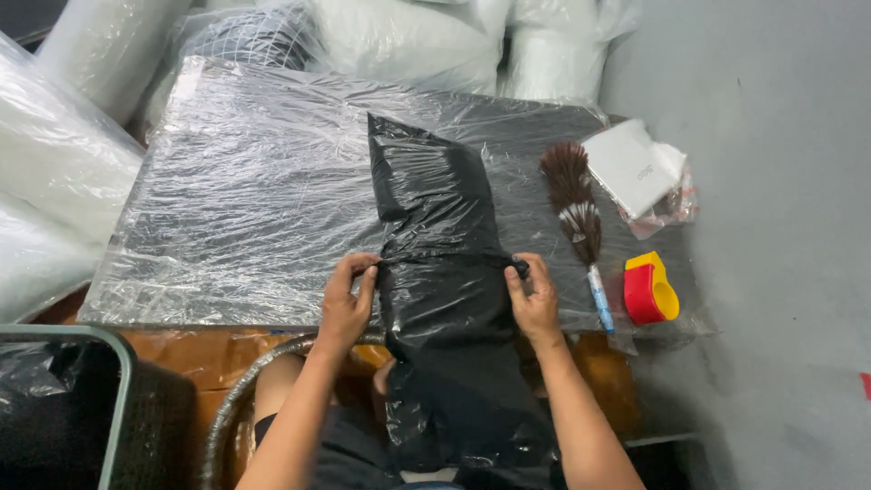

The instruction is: Stuffing a white cushion into a black plastic bag and then dusting the exterior of the bag.

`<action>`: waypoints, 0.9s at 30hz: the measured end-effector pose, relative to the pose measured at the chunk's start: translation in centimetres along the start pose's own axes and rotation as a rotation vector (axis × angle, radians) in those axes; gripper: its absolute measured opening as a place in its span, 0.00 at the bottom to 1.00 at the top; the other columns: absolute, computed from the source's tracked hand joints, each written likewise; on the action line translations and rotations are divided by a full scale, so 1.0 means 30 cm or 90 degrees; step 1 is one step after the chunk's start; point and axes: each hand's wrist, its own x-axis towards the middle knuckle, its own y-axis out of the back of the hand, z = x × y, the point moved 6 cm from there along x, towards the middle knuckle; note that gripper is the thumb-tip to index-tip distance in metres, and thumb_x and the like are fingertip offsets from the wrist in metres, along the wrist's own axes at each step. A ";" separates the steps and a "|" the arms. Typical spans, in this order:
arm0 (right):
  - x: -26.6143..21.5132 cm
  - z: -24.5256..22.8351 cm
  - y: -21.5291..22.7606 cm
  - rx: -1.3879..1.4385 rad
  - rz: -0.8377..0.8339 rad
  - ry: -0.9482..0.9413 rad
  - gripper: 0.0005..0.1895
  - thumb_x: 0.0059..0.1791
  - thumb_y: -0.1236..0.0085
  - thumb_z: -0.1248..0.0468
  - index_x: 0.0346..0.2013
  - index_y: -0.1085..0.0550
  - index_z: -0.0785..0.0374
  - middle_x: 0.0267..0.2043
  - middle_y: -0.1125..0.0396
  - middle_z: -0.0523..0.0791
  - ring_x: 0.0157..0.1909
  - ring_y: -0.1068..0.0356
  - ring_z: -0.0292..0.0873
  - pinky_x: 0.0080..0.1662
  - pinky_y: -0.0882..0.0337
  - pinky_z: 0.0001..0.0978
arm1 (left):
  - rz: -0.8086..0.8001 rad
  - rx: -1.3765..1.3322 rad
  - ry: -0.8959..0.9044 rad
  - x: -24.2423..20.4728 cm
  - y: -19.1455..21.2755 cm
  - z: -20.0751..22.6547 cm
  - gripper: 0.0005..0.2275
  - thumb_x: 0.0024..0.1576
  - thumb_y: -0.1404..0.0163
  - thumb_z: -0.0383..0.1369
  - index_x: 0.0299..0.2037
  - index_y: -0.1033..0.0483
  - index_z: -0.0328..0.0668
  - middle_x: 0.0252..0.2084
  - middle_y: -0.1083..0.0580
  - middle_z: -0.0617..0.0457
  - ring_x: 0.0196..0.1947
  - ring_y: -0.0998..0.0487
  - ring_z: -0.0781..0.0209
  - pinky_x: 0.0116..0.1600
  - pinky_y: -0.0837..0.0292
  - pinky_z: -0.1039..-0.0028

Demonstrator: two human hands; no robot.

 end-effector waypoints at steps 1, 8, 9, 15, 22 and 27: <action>0.009 0.031 -0.008 0.000 0.000 0.001 0.13 0.56 0.44 0.52 0.41 0.24 0.59 0.44 0.27 0.46 0.44 0.27 0.49 0.47 0.28 0.39 | 0.001 -0.001 -0.001 0.011 -0.011 -0.013 0.01 0.64 0.50 0.26 0.42 0.25 0.39 0.40 0.21 0.45 0.44 0.18 0.44 0.49 0.22 0.60; 0.046 0.260 -0.097 0.086 -0.005 -0.122 0.12 0.57 0.45 0.53 0.40 0.24 0.58 0.34 0.27 0.47 0.39 0.28 0.43 0.44 0.27 0.41 | 0.029 -0.012 0.128 0.047 -0.077 -0.149 0.05 0.67 0.53 0.33 0.44 0.29 0.41 0.28 0.26 0.44 0.29 0.25 0.50 0.35 0.30 0.60; 0.053 0.282 -0.114 0.141 -0.010 -0.141 0.11 0.58 0.46 0.54 0.40 0.24 0.58 0.34 0.27 0.45 0.40 0.30 0.38 0.45 0.26 0.39 | 0.016 -0.044 0.180 0.049 -0.093 -0.183 0.06 0.67 0.53 0.34 0.44 0.29 0.41 0.27 0.27 0.47 0.27 0.28 0.56 0.34 0.32 0.62; 0.047 0.277 -0.110 0.078 -0.033 -0.187 0.16 0.57 0.44 0.50 0.35 0.26 0.59 0.29 0.30 0.48 0.36 0.28 0.45 0.42 0.28 0.42 | 0.025 0.010 0.187 0.046 -0.078 -0.210 0.11 0.62 0.42 0.40 0.37 0.23 0.42 0.27 0.27 0.46 0.29 0.24 0.51 0.38 0.28 0.64; -0.094 0.302 -0.123 0.308 -0.020 -0.276 0.13 0.60 0.51 0.51 0.33 0.32 0.50 0.31 0.41 0.32 0.38 0.41 0.30 0.44 0.36 0.25 | -0.013 -0.091 0.255 -0.092 -0.087 -0.321 0.13 0.66 0.48 0.44 0.37 0.23 0.44 0.27 0.26 0.48 0.31 0.27 0.59 0.40 0.28 0.66; -0.091 0.350 -0.139 0.323 -0.040 -0.290 0.08 0.59 0.50 0.58 0.38 0.27 0.55 0.30 0.36 0.36 0.38 0.36 0.32 0.42 0.33 0.25 | 0.052 -0.118 0.295 -0.084 -0.086 -0.277 0.12 0.67 0.49 0.42 0.40 0.23 0.43 0.28 0.28 0.48 0.33 0.31 0.62 0.41 0.30 0.66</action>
